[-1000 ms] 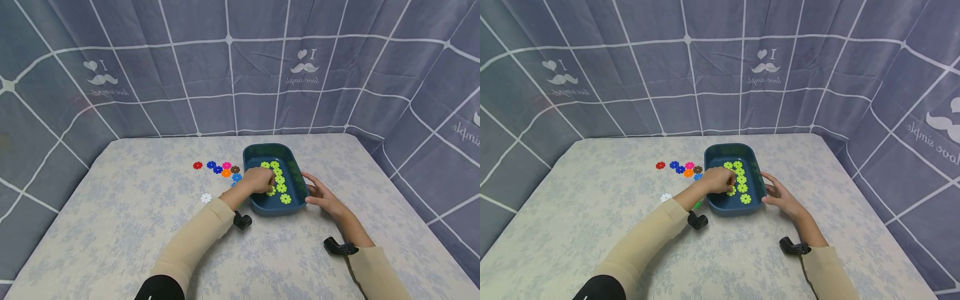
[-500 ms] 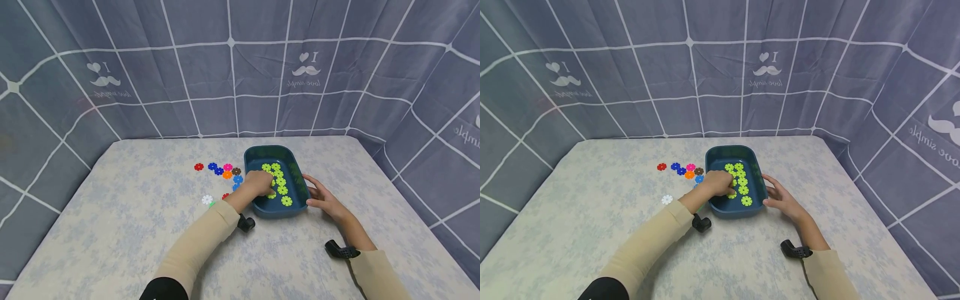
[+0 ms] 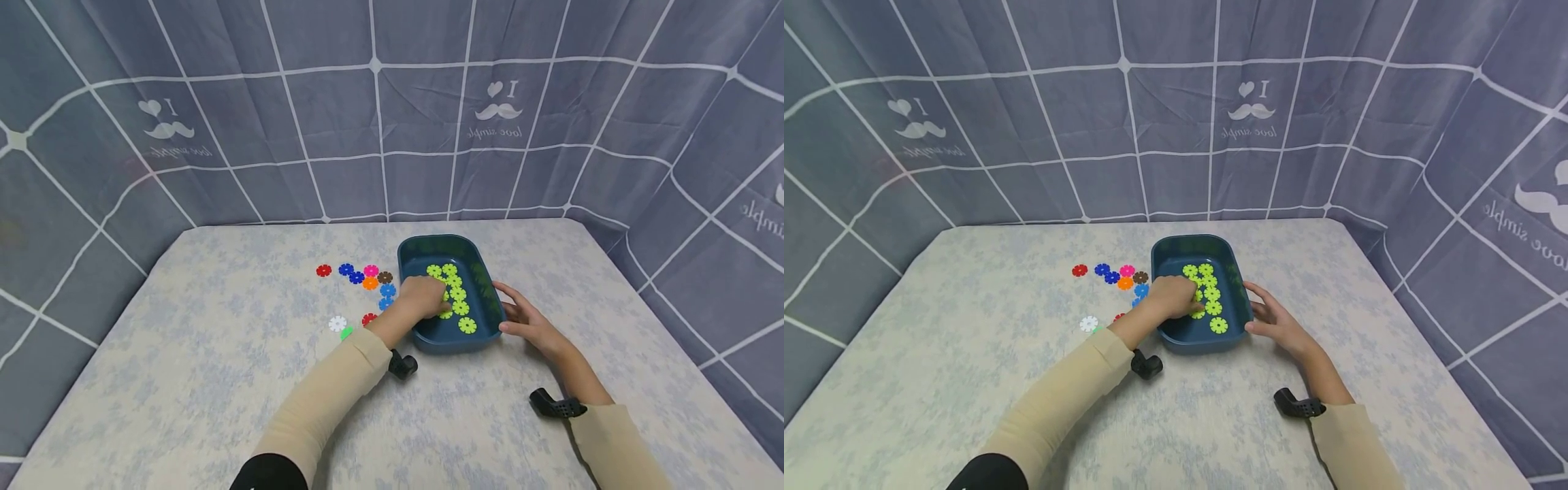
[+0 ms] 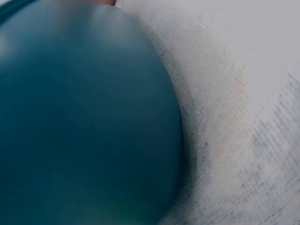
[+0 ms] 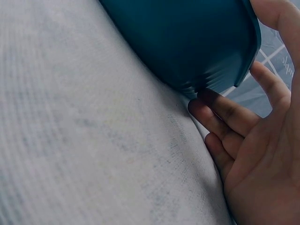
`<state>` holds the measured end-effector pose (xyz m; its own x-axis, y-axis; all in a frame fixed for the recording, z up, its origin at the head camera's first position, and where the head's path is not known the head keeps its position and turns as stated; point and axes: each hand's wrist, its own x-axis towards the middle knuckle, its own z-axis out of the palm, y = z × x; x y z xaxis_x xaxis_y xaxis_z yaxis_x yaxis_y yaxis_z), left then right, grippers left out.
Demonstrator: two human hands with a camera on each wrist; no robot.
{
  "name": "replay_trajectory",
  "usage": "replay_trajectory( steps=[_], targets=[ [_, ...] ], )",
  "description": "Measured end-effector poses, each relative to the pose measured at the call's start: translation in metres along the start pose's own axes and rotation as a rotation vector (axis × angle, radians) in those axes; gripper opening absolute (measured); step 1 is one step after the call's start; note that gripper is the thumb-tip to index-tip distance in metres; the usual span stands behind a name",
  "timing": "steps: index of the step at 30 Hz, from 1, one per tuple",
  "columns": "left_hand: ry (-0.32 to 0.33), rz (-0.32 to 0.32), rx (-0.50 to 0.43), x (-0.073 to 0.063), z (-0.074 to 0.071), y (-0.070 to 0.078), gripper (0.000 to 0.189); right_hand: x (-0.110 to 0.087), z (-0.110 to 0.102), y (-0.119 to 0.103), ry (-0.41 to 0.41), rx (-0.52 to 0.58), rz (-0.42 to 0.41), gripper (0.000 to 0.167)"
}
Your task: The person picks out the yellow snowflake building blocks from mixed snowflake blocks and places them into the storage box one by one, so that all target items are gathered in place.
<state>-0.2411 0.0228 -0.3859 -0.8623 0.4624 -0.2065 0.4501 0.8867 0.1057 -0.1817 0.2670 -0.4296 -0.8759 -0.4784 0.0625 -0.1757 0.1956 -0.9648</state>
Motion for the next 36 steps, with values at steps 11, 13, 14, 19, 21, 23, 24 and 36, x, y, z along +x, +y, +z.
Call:
replay_trajectory(
  steps=[11, 13, 14, 19, 21, 23, 24, 36],
  targets=[
    [0.462, 0.297, -0.678, -0.012, 0.004, -0.017, 0.013, 0.0, 0.0, -0.005, 0.004, 0.008, 0.004, 0.074],
    [0.484, 0.316, -0.758, -0.016, 0.006, -0.02, 0.013, 0.0, 0.0, -0.004, -0.001, 0.009, -0.006, 0.074],
    [0.489, 0.319, -0.792, -0.018, 0.006, -0.022, 0.013, 0.0, 0.0, -0.003, -0.004, 0.008, -0.009, 0.075],
    [0.51, 0.335, -0.94, -0.026, 0.007, -0.033, 0.012, 0.0, 0.001, -0.001, -0.007, 0.001, -0.012, 0.075],
    [0.508, 0.334, -0.978, -0.03, 0.006, -0.039, 0.013, 0.001, 0.001, -0.001, -0.007, -0.003, -0.009, 0.074],
    [0.5, 0.324, -1.0, -0.034, 0.004, -0.044, 0.013, 0.001, 0.001, -0.001, -0.008, 0.0, -0.006, 0.074],
    [0.497, 0.318, -1.005, -0.036, 0.003, -0.047, 0.014, 0.002, 0.001, -0.001, -0.009, 0.0, -0.005, 0.074],
    [0.46, 0.272, -0.992, -0.055, 0.004, -0.072, 0.016, 0.0, 0.002, -0.004, -0.015, 0.015, -0.024, 0.075]
  ],
)
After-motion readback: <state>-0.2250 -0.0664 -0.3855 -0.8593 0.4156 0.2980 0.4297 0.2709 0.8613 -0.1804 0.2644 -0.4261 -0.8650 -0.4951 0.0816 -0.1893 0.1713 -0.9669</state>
